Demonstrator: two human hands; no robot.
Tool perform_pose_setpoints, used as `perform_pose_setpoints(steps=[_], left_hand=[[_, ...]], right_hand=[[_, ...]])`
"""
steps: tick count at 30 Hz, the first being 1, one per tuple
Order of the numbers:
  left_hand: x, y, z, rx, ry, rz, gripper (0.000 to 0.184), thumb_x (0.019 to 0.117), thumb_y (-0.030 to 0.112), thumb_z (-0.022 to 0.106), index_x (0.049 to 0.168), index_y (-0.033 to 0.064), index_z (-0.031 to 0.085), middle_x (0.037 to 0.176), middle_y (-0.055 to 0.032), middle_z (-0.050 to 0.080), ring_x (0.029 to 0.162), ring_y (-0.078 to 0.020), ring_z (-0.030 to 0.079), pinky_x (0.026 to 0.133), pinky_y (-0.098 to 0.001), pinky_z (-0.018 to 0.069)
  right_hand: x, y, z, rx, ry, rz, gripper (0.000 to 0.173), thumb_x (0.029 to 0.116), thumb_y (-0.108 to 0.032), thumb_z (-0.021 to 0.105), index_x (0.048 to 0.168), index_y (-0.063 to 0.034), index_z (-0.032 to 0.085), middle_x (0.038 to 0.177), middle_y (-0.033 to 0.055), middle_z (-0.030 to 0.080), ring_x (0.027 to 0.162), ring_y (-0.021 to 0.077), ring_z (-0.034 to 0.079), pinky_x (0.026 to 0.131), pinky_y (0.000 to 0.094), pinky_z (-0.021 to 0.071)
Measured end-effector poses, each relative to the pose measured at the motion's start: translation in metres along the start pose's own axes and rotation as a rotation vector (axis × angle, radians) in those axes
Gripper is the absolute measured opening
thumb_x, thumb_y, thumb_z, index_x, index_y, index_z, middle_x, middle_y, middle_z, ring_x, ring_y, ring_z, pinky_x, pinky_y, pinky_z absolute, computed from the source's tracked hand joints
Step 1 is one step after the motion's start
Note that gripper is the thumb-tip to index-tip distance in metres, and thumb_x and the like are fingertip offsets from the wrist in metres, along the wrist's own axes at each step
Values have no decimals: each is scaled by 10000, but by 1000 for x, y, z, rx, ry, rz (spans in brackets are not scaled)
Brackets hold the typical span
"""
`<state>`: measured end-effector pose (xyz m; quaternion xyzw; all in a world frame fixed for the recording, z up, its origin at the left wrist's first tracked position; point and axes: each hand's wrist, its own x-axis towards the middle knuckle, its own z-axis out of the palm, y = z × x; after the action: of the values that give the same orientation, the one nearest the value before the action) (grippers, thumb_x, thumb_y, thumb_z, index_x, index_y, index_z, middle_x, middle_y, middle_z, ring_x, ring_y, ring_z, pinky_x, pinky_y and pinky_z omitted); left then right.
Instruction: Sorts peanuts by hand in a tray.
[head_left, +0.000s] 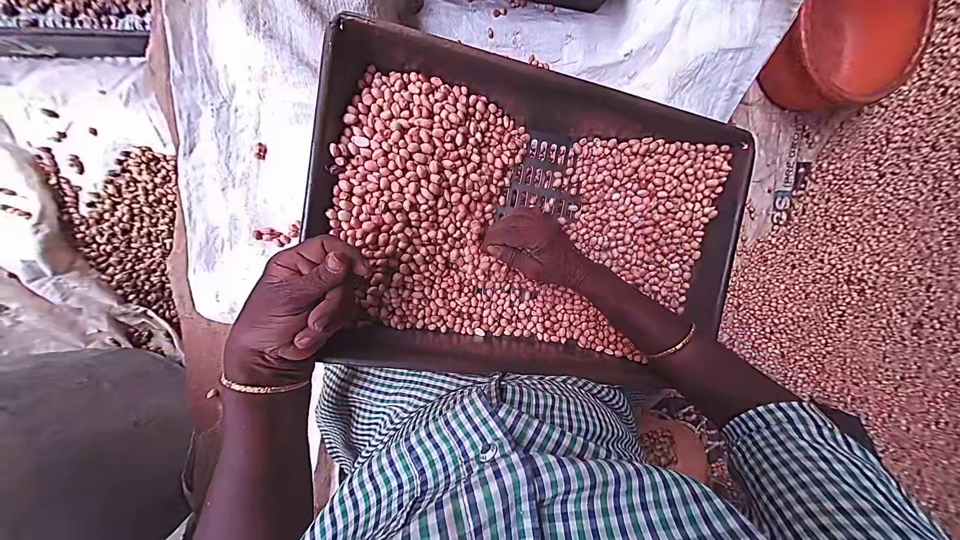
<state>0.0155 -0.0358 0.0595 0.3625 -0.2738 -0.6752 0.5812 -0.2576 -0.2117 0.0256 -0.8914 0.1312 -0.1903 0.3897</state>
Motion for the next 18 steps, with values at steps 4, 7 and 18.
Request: perform_pose_setpoints(steps=[4, 7, 18], left_hand=[[-1, 0, 1, 54, 61, -2, 222, 1059, 292, 538, 991, 213, 734, 488, 146, 481, 367, 68, 432, 357, -96, 391], [-1, 1, 3, 96, 94, -16, 248, 1071, 293, 508, 979, 234, 731, 486, 160, 458, 362, 79, 403, 351, -88, 367], [0, -7, -15, 29, 56, 21, 289, 1092, 276, 450, 1067, 212, 730, 495, 153, 497, 366, 82, 445, 351, -84, 391]], right_hand=[[-32, -20, 34, 210, -114, -173, 269, 993, -166, 563, 998, -14, 785, 1049, 133, 752, 1089, 267, 674, 1023, 420, 465], [-23, -37, 56, 367, -197, -250, 271, 994, -91, 533, 1082, 29, 760, 1104, 174, 742, 1119, 286, 669, 1046, 427, 443], [-74, -31, -41, -96, -553, -106, 171, 908, -60, 630, 940, -79, 796, 1103, 133, 731, 1151, 340, 639, 1033, 516, 426]])
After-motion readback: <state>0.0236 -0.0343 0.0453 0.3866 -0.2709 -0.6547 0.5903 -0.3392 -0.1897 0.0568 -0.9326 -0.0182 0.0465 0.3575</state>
